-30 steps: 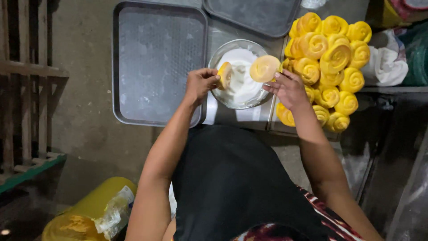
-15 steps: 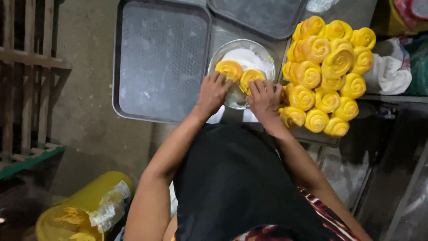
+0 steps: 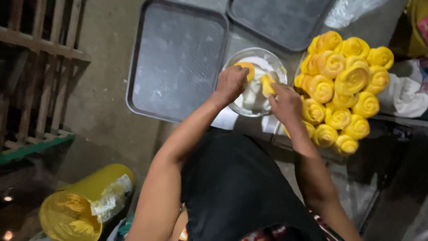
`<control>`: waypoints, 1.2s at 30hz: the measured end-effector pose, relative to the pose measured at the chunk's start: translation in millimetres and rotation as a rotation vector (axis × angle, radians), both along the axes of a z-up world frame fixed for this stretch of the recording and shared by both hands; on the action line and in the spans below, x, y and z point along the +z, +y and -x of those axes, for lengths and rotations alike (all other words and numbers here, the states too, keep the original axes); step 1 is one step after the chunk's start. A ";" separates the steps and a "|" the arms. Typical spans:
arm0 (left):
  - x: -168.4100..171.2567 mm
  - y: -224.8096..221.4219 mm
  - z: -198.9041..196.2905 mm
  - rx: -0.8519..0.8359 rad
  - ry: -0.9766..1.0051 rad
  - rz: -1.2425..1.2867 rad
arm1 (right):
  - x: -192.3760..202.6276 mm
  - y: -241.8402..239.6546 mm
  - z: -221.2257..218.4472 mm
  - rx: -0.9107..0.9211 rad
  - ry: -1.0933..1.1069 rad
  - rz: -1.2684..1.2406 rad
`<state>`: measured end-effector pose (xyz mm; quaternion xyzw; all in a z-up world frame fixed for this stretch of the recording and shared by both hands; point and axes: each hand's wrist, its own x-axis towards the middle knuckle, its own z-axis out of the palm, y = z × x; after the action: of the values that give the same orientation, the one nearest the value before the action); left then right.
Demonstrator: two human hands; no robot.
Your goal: Dipping baked bread rolls into a white coating or glaze and placing them on a tray.
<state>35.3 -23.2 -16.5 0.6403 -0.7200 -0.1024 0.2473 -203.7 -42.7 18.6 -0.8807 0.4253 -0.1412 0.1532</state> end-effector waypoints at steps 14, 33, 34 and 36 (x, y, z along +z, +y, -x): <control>-4.3 0.5 2.3 -0.177 -0.333 0.078 | 11.2 21.0 -30.6 -0.436 -0.047 -0.155; -16.2 -36.0 -257.5 0.440 1.236 -0.224 | -12.2 16.0 -41.2 -0.766 -1.202 -0.731; -17.5 -35.1 -286.5 0.531 1.272 -0.254 | -1.3 16.9 -56.4 -0.758 -1.308 -0.801; -29.9 -36.2 -327.7 0.581 1.271 -0.256 | -5.7 9.9 -100.2 -0.724 -1.403 -0.913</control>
<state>363.0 -59.4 -46.4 0.6468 -0.2187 -0.4699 0.5594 -103.5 -32.8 12.9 -0.2590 0.4993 -0.5019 0.6570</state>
